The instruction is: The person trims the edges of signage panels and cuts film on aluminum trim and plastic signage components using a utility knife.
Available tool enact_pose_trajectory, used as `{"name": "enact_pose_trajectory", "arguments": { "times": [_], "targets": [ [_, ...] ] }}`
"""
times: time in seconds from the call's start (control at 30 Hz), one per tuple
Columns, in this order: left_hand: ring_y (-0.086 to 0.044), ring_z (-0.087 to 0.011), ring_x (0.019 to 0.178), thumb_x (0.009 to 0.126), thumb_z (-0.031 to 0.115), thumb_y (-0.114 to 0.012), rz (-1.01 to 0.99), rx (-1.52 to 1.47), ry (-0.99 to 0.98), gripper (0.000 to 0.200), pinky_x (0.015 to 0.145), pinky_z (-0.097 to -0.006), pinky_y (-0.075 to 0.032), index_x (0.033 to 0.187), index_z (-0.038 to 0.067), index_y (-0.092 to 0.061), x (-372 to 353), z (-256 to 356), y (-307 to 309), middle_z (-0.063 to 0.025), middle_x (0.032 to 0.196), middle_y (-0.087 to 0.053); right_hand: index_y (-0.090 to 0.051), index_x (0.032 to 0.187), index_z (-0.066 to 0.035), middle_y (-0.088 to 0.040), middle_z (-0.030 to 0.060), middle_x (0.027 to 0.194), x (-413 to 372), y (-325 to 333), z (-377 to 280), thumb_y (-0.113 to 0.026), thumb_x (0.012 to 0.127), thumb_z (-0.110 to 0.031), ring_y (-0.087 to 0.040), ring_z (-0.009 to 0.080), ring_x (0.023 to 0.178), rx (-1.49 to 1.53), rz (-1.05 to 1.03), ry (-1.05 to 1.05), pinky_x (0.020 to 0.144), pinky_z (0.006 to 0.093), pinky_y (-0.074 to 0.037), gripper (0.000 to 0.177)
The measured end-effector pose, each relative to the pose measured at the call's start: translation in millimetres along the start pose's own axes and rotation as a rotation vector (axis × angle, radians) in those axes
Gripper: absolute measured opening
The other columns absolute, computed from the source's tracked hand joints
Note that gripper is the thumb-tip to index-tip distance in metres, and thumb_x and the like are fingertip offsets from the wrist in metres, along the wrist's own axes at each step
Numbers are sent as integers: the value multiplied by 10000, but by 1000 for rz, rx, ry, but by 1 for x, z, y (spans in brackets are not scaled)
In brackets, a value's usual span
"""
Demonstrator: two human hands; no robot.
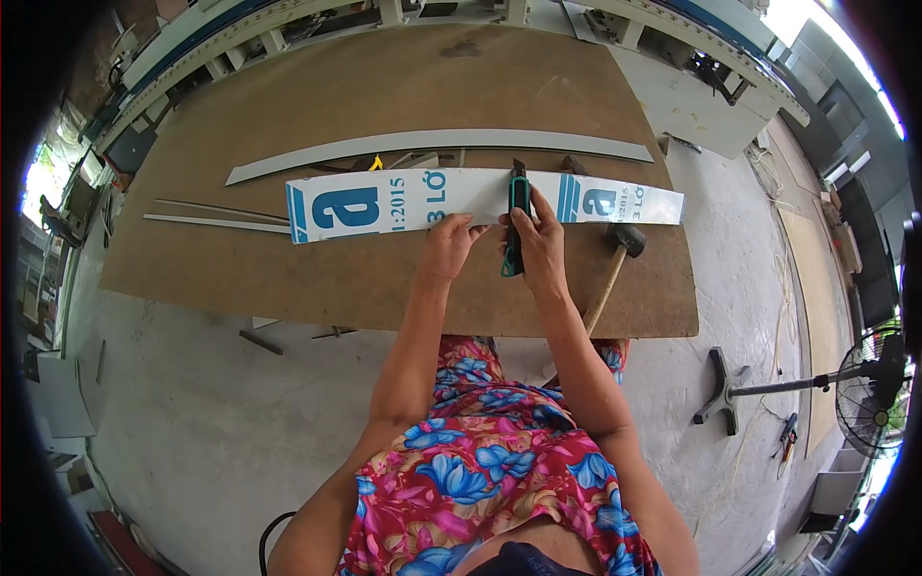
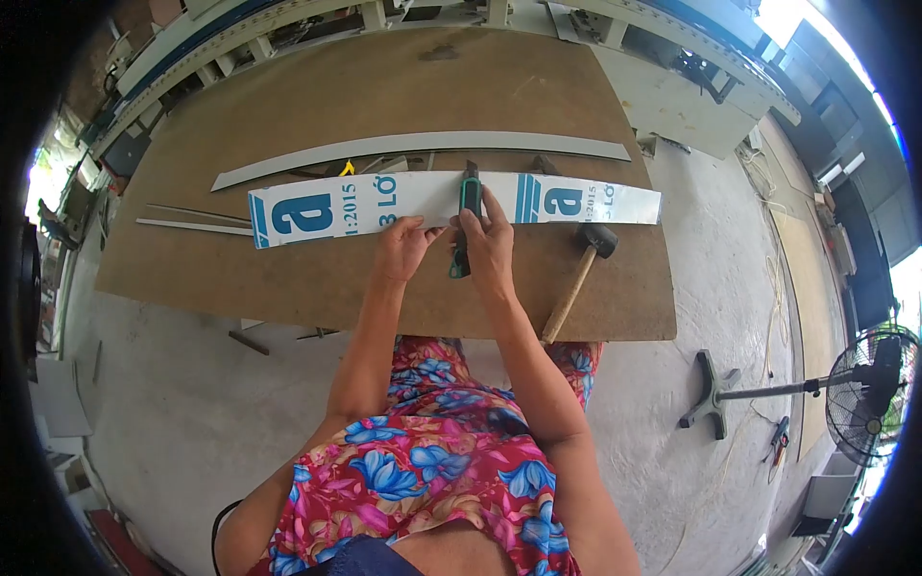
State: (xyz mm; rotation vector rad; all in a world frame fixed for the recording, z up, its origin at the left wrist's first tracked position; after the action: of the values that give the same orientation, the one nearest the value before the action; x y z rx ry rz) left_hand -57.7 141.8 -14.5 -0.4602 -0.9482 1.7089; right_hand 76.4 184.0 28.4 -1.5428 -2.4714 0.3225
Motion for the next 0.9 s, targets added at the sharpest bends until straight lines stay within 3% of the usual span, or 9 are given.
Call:
{"name": "enact_pose_trajectory", "arguments": {
  "times": [0.1, 0.2, 0.4, 0.5, 0.6, 0.67, 0.77, 0.87, 0.9],
  "targets": [
    [-536, -238, 1014, 870, 118, -484, -45, 67, 58, 297, 894, -390, -416, 1150, 35, -534, 6, -12, 21, -101, 1112, -584, -373, 1410, -33, -632, 63, 827, -3, -13, -1, -540, 938, -69, -579, 93, 601, -31, -39, -25, 501, 228, -488, 503],
    [-538, -191, 903, 856, 141, -522, -243, -45, 200, 268, 760, -341, -421, 1109, 56, -556, 4, -8, 19, -62, 1010, -603, -357, 1408, 10, -614, 76, 766, -8, -36, -2, -536, 916, -35, -583, 107, 583, -52, -91, 17, 490, 233, -457, 525],
    [-520, -106, 743, 840, 260, -570, -27, 77, 118, 243, 592, -250, -383, 1015, 97, -611, 3, -9, 8, 1, 862, -606, -390, 1399, -21, -634, 56, 812, -9, -32, -6, -539, 938, -61, -573, 74, 601, -2, -61, -12, 494, 212, -474, 487],
    [-512, -101, 708, 843, 272, -555, 5, 97, 125, 247, 579, -239, -376, 1007, 96, -615, 4, -10, 11, -9, 853, -606, -400, 1394, -22, -630, 53, 811, -5, -31, -2, -539, 935, -57, -573, 76, 598, -25, -75, -17, 489, 213, -473, 480],
    [-528, -132, 745, 852, 271, -546, -63, 101, 236, 274, 642, -288, -407, 1039, 81, -609, -4, -7, 20, -35, 877, -601, -417, 1392, -49, -617, 42, 809, -7, -40, 5, -549, 930, -70, -573, 83, 598, -87, -138, -51, 485, 215, -469, 481],
    [-558, -176, 866, 874, 244, -520, -268, -90, 240, 276, 774, -336, -441, 1055, 54, -605, 7, -13, 46, -65, 974, -611, -417, 1393, -47, -615, 35, 840, -11, -45, 3, -556, 913, -57, -589, 84, 620, -53, -157, -42, 499, 209, -466, 500],
    [-556, -217, 1019, 879, 159, -480, -26, 35, -42, 261, 896, -338, -429, 1086, 43, -590, 1, -2, 10, -81, 1098, -607, -417, 1396, -61, -624, 92, 951, -15, -39, -9, -556, 867, -14, -620, 154, 787, -432, -69, 154, 629, 263, -497, 549],
    [-509, -258, 1149, 811, 103, -542, 37, -179, 40, 382, 981, -441, -383, 1191, 66, -520, -1, 5, 9, -72, 1175, -573, -424, 1394, -78, -608, 152, 1078, -20, -35, -26, -554, 815, 21, -604, 240, 959, -708, -1, 281, 781, 334, -494, 602],
    [-504, -261, 1157, 809, 101, -543, 9, -192, 57, 401, 990, -452, -375, 1207, 69, -510, 0, 5, 17, -73, 1191, -568, -460, 1376, -202, -550, 177, 972, -17, -32, -21, -571, 806, -106, -569, 366, 876, -707, 13, 347, 767, 420, -478, 588]
  ]
}}
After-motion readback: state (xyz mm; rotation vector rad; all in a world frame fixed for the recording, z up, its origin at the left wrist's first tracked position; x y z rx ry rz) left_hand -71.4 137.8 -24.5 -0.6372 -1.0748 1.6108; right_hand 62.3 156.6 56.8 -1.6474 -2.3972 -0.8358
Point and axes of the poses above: each hand's wrist, its own x-axis towards the middle knuckle, its own y-axis out of the back of the hand, z = x × y, the point moved 5 cm from there along x, towards the middle knuckle
